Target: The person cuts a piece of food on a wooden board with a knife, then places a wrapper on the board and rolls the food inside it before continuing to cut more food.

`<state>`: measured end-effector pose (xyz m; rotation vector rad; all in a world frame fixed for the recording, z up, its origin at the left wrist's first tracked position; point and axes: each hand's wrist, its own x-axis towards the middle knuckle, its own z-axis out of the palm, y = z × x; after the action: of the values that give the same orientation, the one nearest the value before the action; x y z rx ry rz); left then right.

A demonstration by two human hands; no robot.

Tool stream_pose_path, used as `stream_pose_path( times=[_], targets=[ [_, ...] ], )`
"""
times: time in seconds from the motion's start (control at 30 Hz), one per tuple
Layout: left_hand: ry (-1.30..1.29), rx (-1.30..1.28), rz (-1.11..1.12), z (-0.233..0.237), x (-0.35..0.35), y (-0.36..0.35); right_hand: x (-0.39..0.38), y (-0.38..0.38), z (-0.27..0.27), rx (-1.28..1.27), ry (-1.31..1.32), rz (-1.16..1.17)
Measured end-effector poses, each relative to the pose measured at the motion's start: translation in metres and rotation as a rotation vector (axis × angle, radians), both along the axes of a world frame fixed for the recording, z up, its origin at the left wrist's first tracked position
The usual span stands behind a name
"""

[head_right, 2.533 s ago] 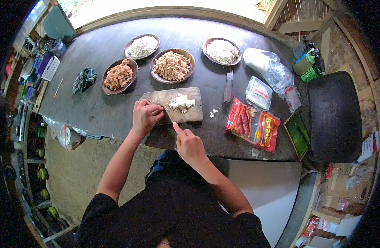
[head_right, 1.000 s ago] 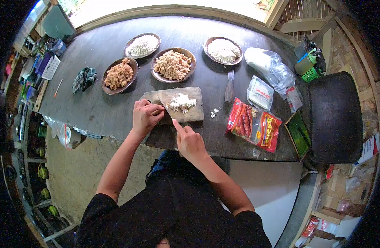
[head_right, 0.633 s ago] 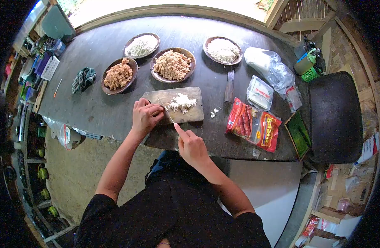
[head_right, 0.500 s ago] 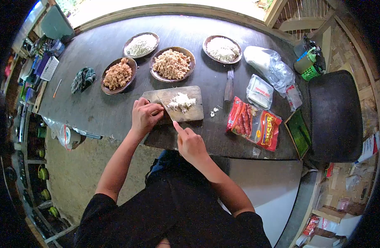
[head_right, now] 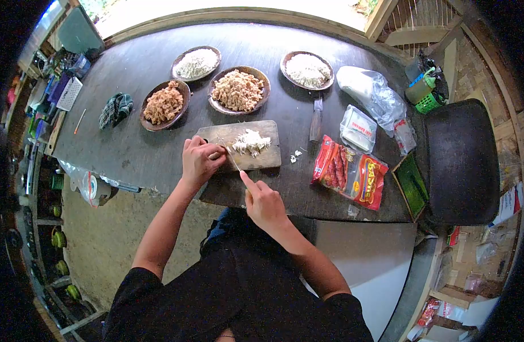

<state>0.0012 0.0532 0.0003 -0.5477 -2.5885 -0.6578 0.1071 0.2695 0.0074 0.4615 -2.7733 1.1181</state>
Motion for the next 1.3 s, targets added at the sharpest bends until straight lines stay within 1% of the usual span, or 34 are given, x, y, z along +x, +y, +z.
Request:
stream_pose_path(
  times=[0.07, 0.13, 0.27, 0.47, 0.53, 0.67, 0.77, 0.87, 0.97, 1.13, 1.3],
  targets=[
    [-0.009, -0.002, 0.006, 0.0, 0.0, 0.0, 0.0, -0.004, -0.002, 0.005, -0.018, 0.002],
    [-0.002, 0.015, 0.003, 0.002, 0.001, 0.001, -0.002, -0.007, -0.007, 0.079, -0.008, -0.026],
    [0.002, 0.012, -0.008, 0.002, 0.0, 0.001, -0.01, -0.009, -0.01, 0.078, -0.001, -0.026],
    [-0.013, 0.036, 0.023, -0.002, 0.001, 0.001, -0.004, 0.001, -0.002, 0.044, 0.001, -0.054],
    [0.012, 0.014, 0.004, -0.004, 0.0, 0.0, 0.0, 0.002, -0.001, -0.006, -0.007, -0.001],
    [0.009, 0.007, 0.012, -0.007, -0.001, -0.001, 0.0, -0.002, -0.004, -0.022, -0.019, 0.001],
    [0.029, 0.049, -0.004, -0.009, -0.001, 0.0, -0.005, -0.005, -0.009, 0.032, -0.002, 0.006],
    [0.02, 0.037, 0.004, -0.001, 0.001, 0.0, -0.012, -0.007, -0.009, 0.071, 0.0, -0.001],
    [0.067, -0.006, -0.026, 0.004, 0.004, 0.0, -0.013, -0.007, -0.008, 0.085, 0.014, -0.014],
    [-0.011, 0.015, -0.007, 0.001, 0.004, 0.001, -0.006, -0.003, -0.003, 0.048, 0.044, -0.045],
    [-0.041, 0.043, -0.014, -0.007, 0.002, 0.001, 0.005, -0.005, -0.004, 0.017, 0.008, -0.029]
  ],
)
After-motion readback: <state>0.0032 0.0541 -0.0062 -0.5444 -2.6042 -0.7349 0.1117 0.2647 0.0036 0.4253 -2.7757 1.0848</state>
